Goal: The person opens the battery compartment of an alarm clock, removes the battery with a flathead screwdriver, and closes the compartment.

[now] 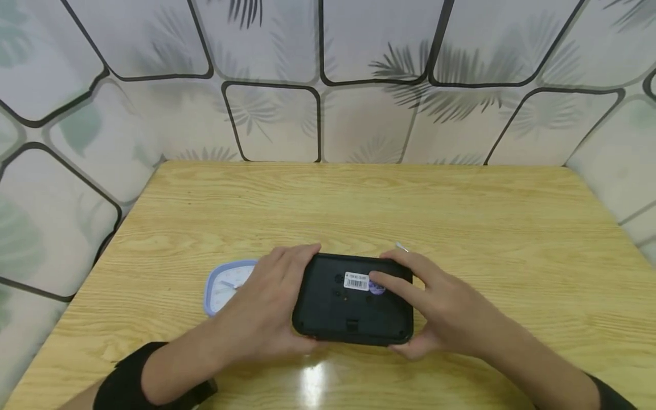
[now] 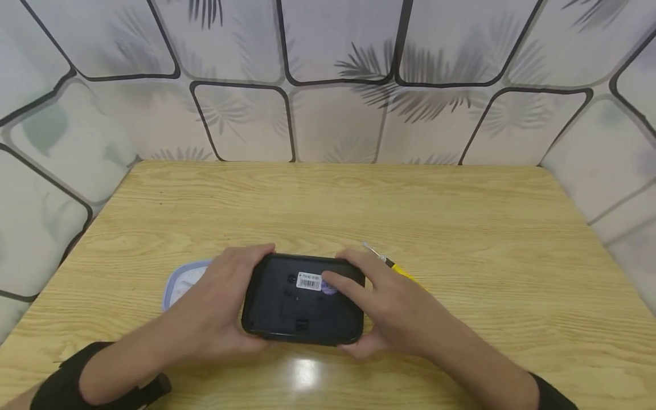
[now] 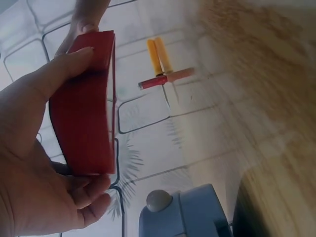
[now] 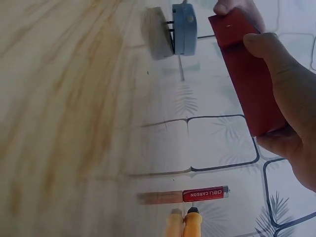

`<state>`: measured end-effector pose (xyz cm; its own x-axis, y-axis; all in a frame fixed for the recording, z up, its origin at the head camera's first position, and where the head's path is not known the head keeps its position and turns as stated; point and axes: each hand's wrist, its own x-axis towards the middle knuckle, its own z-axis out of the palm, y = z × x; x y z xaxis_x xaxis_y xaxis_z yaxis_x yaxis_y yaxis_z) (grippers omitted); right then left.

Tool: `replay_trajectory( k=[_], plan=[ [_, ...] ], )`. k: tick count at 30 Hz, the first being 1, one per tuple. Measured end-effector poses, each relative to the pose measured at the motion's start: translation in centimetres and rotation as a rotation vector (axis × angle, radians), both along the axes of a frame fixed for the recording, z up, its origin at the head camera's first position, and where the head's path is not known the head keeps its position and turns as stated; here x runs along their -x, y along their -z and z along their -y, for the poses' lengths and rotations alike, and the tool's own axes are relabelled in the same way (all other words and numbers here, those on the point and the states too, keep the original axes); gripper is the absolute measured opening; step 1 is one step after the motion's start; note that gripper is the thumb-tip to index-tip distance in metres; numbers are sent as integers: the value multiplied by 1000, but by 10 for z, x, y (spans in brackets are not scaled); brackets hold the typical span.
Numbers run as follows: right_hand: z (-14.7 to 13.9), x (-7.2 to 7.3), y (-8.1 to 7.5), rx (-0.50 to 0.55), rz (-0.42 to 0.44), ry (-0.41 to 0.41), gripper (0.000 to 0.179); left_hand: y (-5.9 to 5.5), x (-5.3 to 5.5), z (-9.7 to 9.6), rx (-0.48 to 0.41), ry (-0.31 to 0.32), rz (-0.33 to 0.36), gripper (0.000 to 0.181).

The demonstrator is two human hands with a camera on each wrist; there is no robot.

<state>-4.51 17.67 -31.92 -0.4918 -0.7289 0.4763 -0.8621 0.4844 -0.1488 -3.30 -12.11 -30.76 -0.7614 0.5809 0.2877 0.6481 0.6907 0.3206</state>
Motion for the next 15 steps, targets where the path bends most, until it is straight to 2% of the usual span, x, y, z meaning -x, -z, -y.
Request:
replay_trajectory(
  k=[3,11,15],
  plan=[
    [1,0,4,-30,23,3,94,2,-2,0,43,-12,78,129],
    [3,3,13,-57,50,-7,96,3,-4,-3,81,-42,321,130],
    [3,2,15,-120,114,13,97,4,-6,-5,123,-48,377,130]
  ],
)
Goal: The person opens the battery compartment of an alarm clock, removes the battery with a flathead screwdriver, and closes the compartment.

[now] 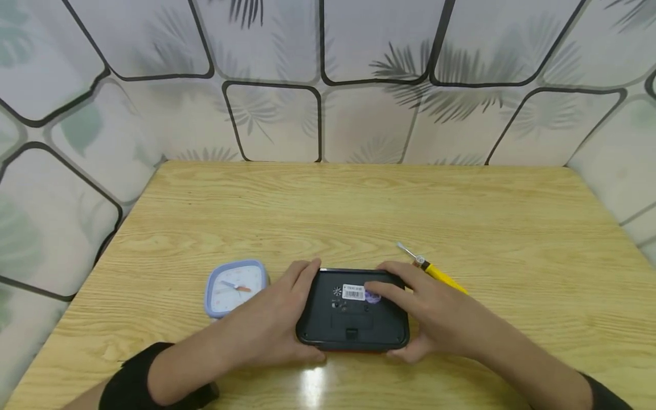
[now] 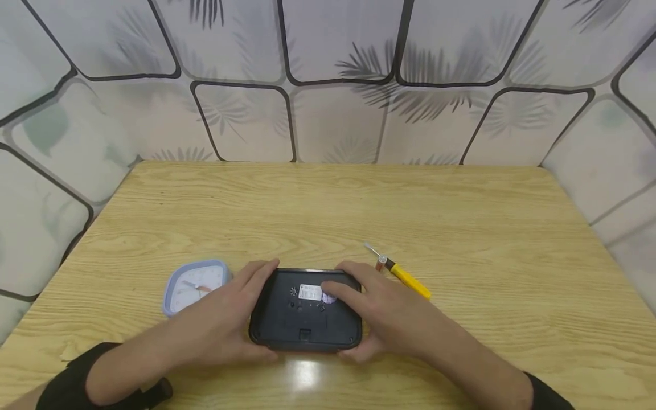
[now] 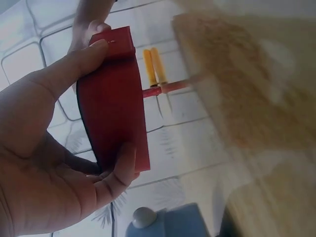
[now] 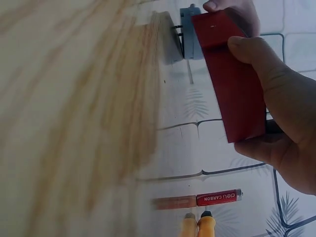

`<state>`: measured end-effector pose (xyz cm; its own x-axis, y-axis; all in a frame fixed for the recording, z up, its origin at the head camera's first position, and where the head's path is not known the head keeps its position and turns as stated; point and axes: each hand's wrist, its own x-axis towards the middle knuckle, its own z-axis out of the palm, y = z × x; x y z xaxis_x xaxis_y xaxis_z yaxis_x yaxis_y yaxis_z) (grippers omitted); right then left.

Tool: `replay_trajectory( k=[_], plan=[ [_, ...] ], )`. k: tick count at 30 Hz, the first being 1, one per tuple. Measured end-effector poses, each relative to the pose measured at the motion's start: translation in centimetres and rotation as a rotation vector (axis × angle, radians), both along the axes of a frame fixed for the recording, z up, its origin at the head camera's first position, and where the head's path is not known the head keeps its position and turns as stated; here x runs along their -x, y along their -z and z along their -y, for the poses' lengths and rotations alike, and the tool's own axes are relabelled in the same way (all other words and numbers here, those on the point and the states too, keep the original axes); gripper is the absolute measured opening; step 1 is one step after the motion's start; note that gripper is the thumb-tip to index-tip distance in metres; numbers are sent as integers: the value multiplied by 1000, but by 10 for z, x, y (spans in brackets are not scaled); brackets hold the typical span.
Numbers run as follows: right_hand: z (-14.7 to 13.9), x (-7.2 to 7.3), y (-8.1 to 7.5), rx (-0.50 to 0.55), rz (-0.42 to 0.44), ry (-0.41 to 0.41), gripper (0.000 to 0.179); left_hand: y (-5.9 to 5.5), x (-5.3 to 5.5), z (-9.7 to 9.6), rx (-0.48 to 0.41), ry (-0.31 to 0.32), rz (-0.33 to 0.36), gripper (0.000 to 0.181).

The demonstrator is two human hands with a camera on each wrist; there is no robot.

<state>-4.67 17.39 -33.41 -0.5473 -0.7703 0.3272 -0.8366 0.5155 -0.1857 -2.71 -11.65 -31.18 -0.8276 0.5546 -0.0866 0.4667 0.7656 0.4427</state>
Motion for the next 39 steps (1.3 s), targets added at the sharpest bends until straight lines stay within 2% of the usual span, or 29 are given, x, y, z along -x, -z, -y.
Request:
replay_trajectory(
  k=[5,9,19,24,27,30,34,37,39],
  plan=[
    [0,-1,0,-102,115,14,92,5,0,-2,28,36,24,125],
    [0,-1,-1,-149,176,27,90,8,1,-3,41,42,40,124],
    [-1,0,-1,-170,218,21,87,10,4,-5,37,47,72,123],
    [-2,1,-2,-199,256,43,86,10,3,-6,29,55,92,120],
    [-2,2,-2,-215,271,58,86,9,3,-5,57,72,45,116],
    [-3,2,-3,-231,266,73,87,6,2,-3,106,101,-54,107],
    [-3,3,-5,-247,272,88,87,1,0,0,113,154,-194,81],
    [-4,3,-5,-246,259,90,86,-3,-1,1,82,226,-234,59],
    [-6,3,-5,-238,229,77,86,-4,-1,2,79,281,-236,51]
  ],
)
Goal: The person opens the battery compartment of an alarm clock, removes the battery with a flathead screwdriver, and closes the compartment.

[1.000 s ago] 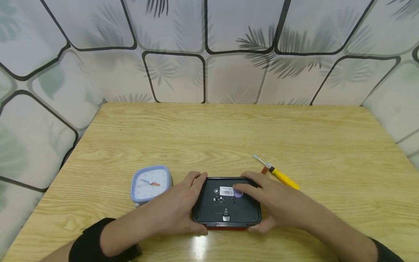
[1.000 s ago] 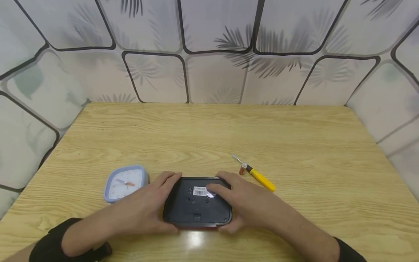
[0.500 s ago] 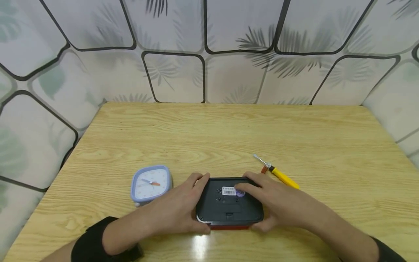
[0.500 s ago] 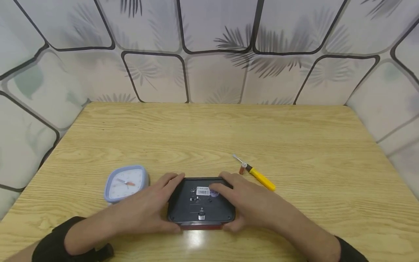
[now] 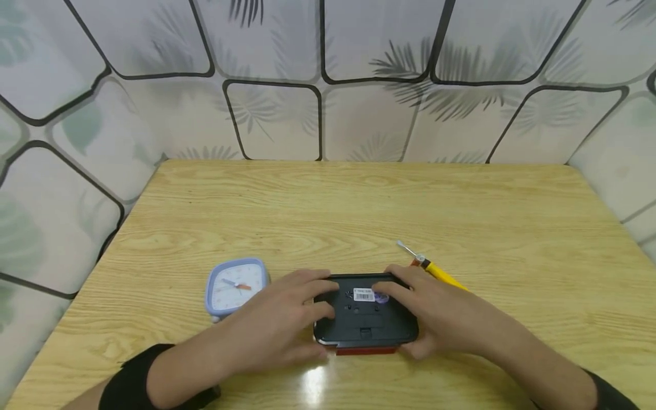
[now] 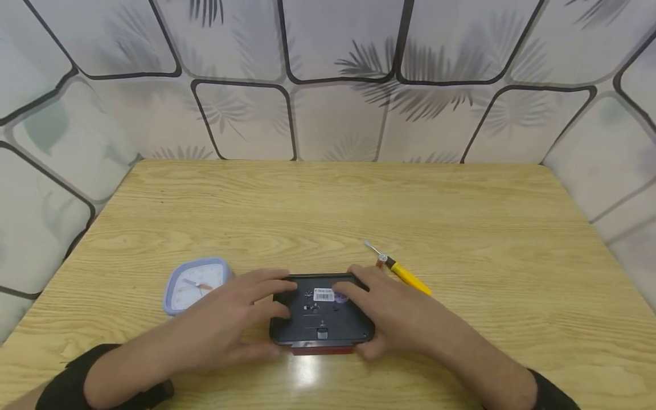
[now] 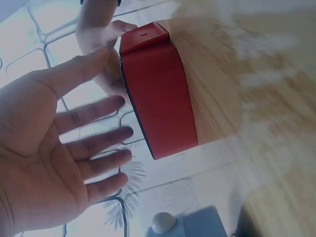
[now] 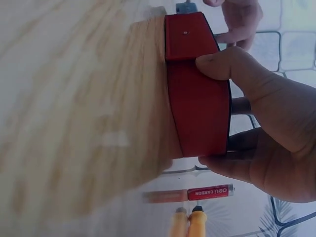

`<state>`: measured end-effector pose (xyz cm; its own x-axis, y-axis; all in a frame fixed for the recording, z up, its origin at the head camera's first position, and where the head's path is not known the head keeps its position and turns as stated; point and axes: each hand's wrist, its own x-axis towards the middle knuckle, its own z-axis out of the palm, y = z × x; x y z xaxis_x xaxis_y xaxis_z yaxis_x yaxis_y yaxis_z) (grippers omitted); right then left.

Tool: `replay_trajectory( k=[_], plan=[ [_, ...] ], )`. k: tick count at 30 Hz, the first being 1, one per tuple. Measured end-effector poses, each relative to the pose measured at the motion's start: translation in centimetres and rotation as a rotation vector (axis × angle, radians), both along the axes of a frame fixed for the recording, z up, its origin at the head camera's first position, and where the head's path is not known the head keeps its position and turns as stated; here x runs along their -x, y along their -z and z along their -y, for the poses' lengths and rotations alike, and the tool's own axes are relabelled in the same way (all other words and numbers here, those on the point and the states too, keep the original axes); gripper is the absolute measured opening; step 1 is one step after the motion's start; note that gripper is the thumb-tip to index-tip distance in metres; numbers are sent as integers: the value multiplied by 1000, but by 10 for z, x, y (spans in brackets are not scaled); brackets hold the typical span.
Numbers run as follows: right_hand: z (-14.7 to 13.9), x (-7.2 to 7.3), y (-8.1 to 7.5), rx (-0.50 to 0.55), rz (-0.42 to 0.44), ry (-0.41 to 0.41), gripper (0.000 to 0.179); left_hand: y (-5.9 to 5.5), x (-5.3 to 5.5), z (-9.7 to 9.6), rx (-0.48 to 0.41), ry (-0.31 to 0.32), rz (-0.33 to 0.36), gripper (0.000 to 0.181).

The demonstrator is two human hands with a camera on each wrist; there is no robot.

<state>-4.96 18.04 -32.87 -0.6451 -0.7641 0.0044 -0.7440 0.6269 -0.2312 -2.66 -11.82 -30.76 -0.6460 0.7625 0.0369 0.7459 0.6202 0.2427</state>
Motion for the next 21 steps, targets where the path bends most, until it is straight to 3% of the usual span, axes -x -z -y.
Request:
replay_trajectory(
  k=[5,8,13,17,21],
  plan=[
    [-5,0,-4,82,-108,-83,75,2,1,1,67,97,-4,51],
    [-2,0,-5,185,-176,-151,53,5,2,2,109,133,12,55],
    [6,-1,0,309,-259,-252,18,8,4,4,109,189,22,55],
    [12,-6,4,290,-288,-277,13,10,3,4,119,239,-48,56],
    [14,-11,5,242,-296,-254,14,11,-1,3,144,288,-58,64]
  ],
)
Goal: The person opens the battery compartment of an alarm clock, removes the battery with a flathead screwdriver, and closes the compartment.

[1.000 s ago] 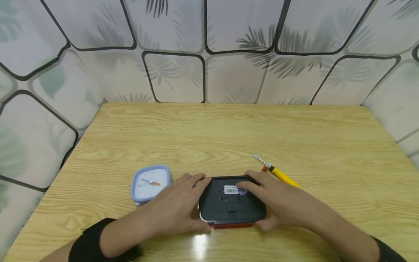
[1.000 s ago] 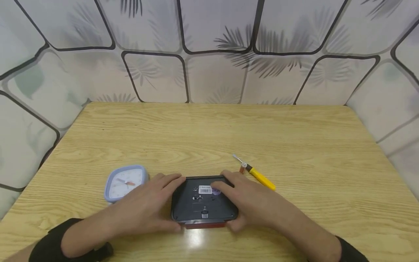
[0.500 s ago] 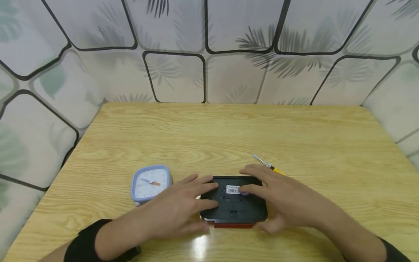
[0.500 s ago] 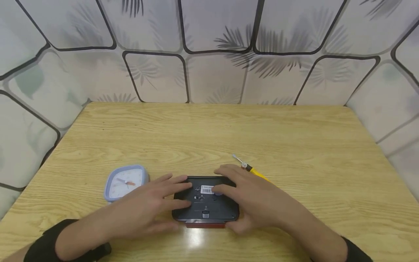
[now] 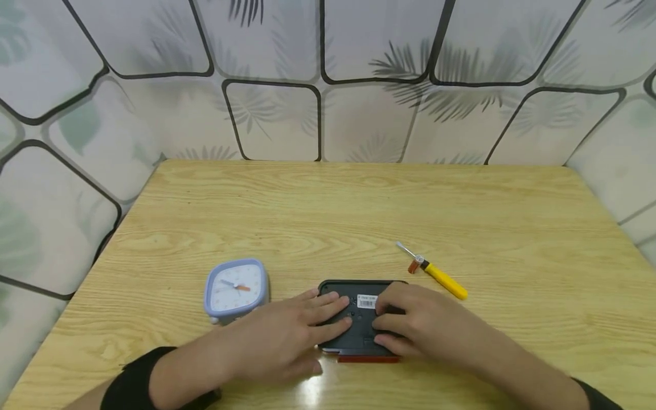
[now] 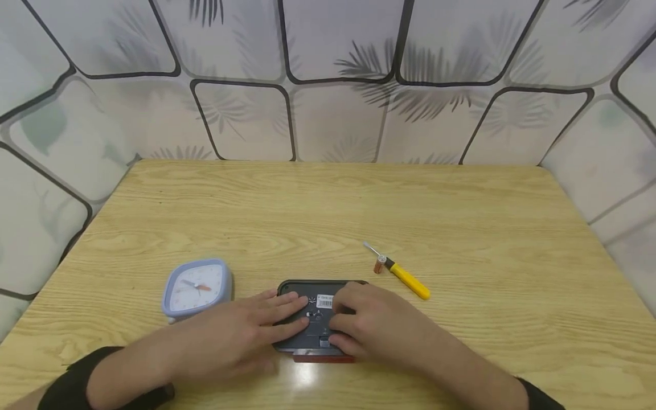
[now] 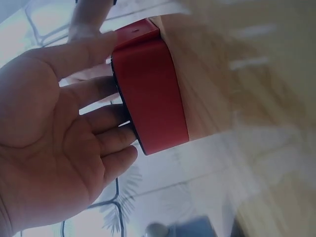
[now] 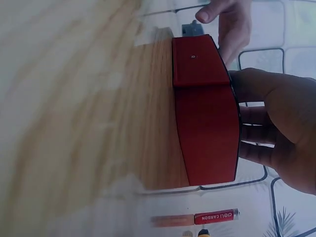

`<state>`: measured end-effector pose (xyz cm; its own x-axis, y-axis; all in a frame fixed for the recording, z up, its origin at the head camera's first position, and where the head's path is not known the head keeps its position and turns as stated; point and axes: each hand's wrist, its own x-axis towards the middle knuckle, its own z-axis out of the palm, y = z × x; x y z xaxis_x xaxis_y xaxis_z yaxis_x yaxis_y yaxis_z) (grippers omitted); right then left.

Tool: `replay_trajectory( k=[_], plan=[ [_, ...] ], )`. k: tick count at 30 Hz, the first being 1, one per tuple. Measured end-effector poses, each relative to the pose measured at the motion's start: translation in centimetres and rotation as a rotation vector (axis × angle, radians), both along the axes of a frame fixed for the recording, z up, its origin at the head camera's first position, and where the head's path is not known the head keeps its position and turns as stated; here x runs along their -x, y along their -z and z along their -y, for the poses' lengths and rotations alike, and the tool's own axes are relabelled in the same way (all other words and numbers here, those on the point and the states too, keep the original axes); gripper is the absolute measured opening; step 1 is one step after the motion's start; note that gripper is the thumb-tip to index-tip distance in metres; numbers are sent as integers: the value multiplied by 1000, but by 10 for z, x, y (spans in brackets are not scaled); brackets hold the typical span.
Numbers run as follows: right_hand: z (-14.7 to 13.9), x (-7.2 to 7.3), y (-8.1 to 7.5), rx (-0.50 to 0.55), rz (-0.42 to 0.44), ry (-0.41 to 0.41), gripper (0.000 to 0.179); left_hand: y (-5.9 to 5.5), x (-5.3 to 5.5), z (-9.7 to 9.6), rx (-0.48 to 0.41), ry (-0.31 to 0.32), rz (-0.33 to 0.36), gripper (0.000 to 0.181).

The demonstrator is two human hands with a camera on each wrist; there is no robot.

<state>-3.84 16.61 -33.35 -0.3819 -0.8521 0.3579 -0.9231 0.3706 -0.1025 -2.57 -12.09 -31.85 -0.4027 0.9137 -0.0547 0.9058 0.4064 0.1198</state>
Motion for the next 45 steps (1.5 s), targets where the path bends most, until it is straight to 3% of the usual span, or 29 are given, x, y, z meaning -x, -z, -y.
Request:
replay_trajectory(
  k=[6,13,19,25,45],
  plan=[
    [4,-6,-2,-30,3,-2,20,0,-6,-3,15,70,6,69],
    [10,-12,-2,-8,-1,-6,21,0,-8,-3,20,92,29,67],
    [15,-21,-3,-26,-54,3,18,0,-8,-4,30,90,24,67],
    [16,-27,-7,-97,-50,30,16,0,-8,-6,40,81,34,67],
    [17,-27,-8,-116,-67,26,16,0,-10,-4,56,63,50,64]
  ],
)
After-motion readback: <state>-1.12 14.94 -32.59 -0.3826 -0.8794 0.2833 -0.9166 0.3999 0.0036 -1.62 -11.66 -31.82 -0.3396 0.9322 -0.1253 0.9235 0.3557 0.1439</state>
